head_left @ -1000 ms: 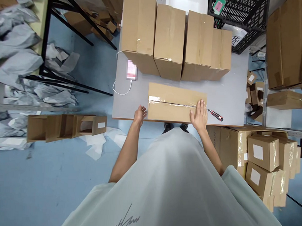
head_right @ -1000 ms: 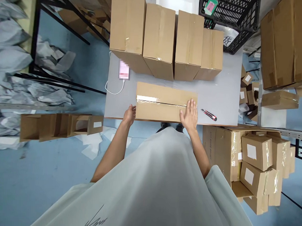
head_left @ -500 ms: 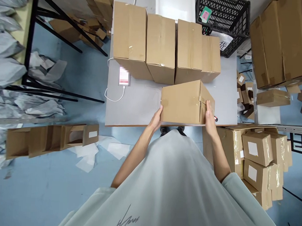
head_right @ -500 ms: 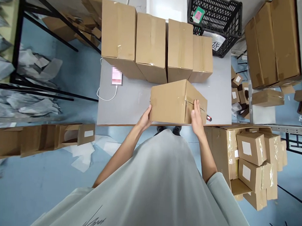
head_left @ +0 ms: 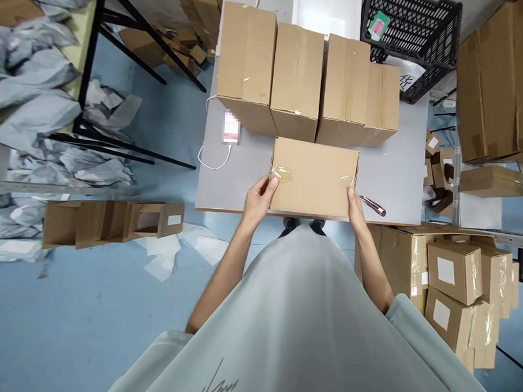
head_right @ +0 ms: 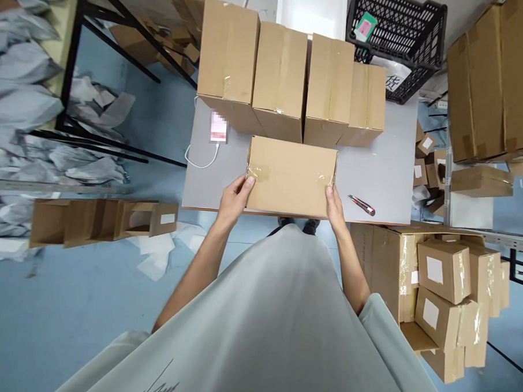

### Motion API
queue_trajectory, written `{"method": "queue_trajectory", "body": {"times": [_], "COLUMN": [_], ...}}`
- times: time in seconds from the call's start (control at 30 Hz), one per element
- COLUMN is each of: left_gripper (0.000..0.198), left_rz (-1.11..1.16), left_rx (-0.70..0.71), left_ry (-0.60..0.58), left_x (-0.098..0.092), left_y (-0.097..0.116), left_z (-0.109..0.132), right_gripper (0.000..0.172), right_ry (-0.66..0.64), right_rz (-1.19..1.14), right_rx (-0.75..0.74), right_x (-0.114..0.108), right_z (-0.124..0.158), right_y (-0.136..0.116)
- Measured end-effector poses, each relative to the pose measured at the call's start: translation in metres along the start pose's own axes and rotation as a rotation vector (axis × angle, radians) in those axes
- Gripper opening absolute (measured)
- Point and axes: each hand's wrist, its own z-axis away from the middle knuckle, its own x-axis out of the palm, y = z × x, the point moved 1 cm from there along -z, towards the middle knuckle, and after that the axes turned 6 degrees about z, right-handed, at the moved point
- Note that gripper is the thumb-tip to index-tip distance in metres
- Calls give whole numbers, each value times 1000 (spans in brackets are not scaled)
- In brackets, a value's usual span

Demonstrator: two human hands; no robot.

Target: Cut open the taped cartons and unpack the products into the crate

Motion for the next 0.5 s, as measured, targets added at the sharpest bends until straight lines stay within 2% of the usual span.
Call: {"method": "queue_trajectory", "body": {"times": [0.17, 0.3, 0.5], "left_gripper": [67, 68, 71], "left_rz": [23, 58, 42], "left_rx": [-1, -17, -13], "left_ry": [19, 27, -34], "left_x": [8, 10, 8], "left_y": [-4, -7, -1], "left_z": [-16, -24, -29], "right_gripper": [95, 95, 91], "right_ry": [-46, -33, -45], "right_rz": [8, -35, -25], "right_rx": [-13, -18, -24], "right_x": [-5, -11, -12], "right_z": [-18, -25, -23], "right_y": [-3, -5, -6]}}
